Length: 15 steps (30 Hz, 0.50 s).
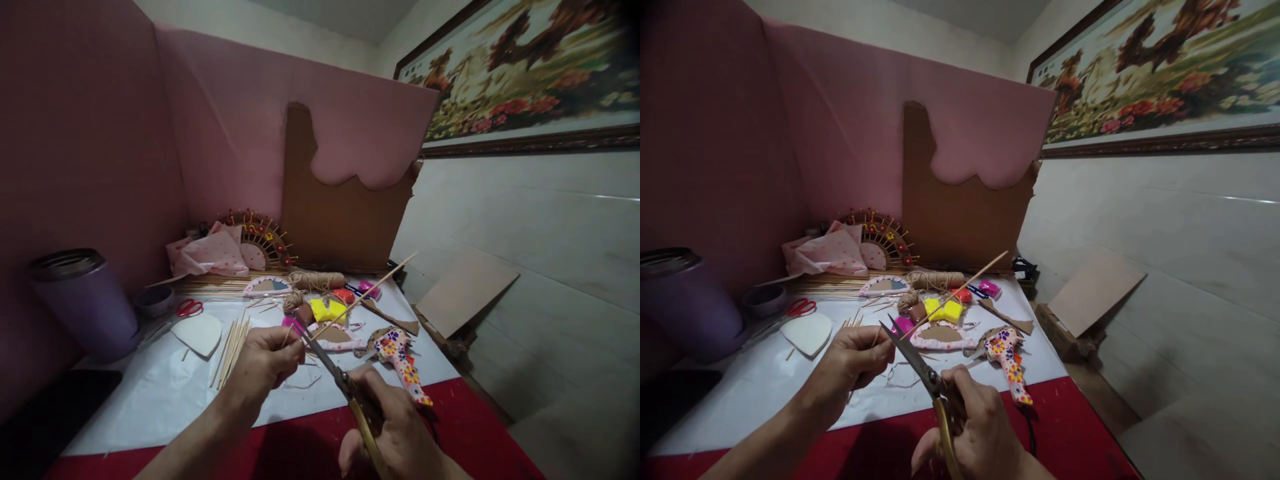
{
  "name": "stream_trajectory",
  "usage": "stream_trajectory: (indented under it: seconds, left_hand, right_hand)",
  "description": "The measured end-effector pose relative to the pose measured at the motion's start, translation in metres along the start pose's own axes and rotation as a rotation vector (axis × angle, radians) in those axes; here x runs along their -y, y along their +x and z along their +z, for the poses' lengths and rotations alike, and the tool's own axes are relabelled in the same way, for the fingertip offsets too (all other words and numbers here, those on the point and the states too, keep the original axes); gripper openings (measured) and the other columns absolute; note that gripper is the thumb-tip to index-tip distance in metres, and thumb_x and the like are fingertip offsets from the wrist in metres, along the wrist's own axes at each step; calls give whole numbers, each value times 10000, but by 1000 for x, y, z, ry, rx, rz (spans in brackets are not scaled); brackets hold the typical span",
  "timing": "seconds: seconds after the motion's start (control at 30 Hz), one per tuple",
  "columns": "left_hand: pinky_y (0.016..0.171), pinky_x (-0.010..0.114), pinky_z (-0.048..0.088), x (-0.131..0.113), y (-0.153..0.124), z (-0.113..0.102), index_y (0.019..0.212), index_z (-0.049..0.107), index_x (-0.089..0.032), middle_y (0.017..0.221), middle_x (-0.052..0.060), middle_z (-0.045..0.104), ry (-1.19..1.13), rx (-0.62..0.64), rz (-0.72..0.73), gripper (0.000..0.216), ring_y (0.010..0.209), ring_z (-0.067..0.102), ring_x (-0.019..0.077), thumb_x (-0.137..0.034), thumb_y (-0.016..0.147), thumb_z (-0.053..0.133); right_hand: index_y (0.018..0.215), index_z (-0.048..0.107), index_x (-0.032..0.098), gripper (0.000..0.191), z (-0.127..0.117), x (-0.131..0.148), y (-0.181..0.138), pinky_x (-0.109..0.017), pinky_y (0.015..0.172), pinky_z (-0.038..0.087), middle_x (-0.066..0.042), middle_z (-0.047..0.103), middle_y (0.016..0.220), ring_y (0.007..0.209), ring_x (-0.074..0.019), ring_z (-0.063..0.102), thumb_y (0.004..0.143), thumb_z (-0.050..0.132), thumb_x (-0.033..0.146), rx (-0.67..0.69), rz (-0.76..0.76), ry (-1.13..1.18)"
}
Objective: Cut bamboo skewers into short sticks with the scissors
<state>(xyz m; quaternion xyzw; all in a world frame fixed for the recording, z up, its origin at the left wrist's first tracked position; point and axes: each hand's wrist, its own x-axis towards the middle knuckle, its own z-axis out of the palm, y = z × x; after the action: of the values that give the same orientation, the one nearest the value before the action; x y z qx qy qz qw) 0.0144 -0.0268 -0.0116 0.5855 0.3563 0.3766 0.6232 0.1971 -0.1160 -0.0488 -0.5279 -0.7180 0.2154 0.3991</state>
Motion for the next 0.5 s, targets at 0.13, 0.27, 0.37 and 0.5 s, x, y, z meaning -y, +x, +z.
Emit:
stream_trajectory:
  seconds: [0.13, 0.27, 0.37, 0.5]
  left_hand:
    - [344, 198, 24, -5, 3, 0, 493, 433, -172, 365, -105, 248, -217, 182, -239, 339, 334, 81, 14, -376, 591, 685]
    - [370, 189, 141, 3, 3, 5, 581, 521, -158, 405, -73, 324, -23, 33, -23, 291, 368, 192, 43, -404, 715, 599]
    - [505, 214, 298, 15, 0, 7, 623, 578, -151, 525, -10, 471, 373, -225, 428, 239, 501, 387, 85, -324, 786, 551]
    - [526, 228, 277, 17, -4, 5, 575, 535, -159, 529, -22, 440, 563, -288, 547, 255, 510, 359, 85, -260, 809, 519]
  right_hand:
    - [748, 370, 223, 459, -1, -3, -3, -200, 407, 228, 112, 250, 542, 444, -67, 249, 562, 786, 274, -40, -61, -38]
    - [743, 367, 222, 462, -1, 0, -3, -191, 399, 224, 124, 237, 513, 434, -63, 238, 567, 794, 251, -42, 20, -43]
    - [753, 373, 220, 433, 1, 2, -2, -188, 415, 239, 125, 253, 506, 435, -65, 264, 605, 778, 265, -57, 45, -63]
    - [763, 385, 219, 439, 4, 1, -2, -190, 424, 259, 122, 262, 517, 431, -67, 285, 591, 786, 274, -72, -24, -115]
